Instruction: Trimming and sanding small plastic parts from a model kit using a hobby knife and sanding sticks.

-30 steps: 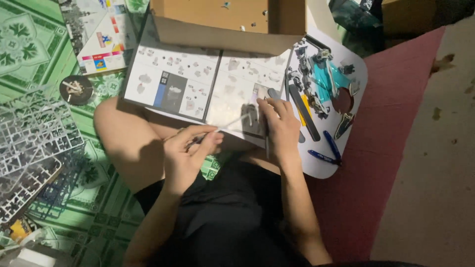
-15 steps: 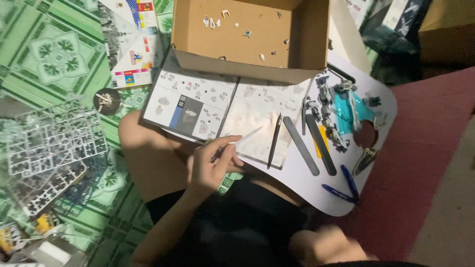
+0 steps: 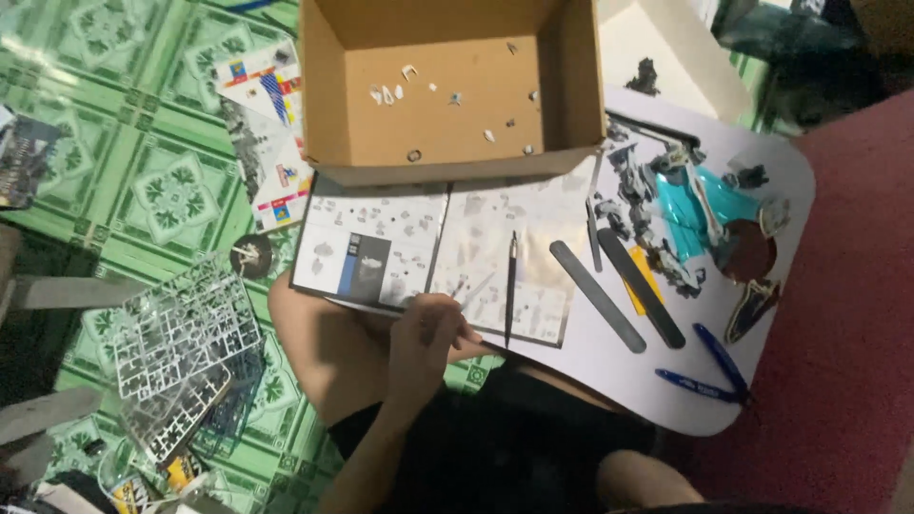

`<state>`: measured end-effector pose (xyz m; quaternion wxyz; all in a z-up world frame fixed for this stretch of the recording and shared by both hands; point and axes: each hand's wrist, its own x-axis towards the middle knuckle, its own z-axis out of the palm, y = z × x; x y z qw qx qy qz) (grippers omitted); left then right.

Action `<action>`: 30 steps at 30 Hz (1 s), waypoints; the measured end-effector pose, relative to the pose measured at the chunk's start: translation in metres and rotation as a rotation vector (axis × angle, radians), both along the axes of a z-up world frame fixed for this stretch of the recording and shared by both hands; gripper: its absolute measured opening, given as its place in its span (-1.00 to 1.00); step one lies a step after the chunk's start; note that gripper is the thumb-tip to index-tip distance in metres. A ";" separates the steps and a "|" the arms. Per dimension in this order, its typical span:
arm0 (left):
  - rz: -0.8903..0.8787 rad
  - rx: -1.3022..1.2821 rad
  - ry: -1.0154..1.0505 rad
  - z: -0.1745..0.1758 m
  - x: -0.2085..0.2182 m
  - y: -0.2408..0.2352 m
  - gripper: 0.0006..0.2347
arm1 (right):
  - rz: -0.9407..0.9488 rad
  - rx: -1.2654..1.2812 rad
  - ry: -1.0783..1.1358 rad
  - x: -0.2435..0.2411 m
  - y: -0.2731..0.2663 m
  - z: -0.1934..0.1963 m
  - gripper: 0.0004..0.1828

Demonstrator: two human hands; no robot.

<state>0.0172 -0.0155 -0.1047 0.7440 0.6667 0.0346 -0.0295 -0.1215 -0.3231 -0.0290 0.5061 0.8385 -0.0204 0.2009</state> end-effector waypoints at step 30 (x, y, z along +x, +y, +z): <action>-0.021 0.290 -0.349 0.106 0.007 0.003 -0.84 | 0.521 1.528 0.024 0.085 0.138 0.020 -0.58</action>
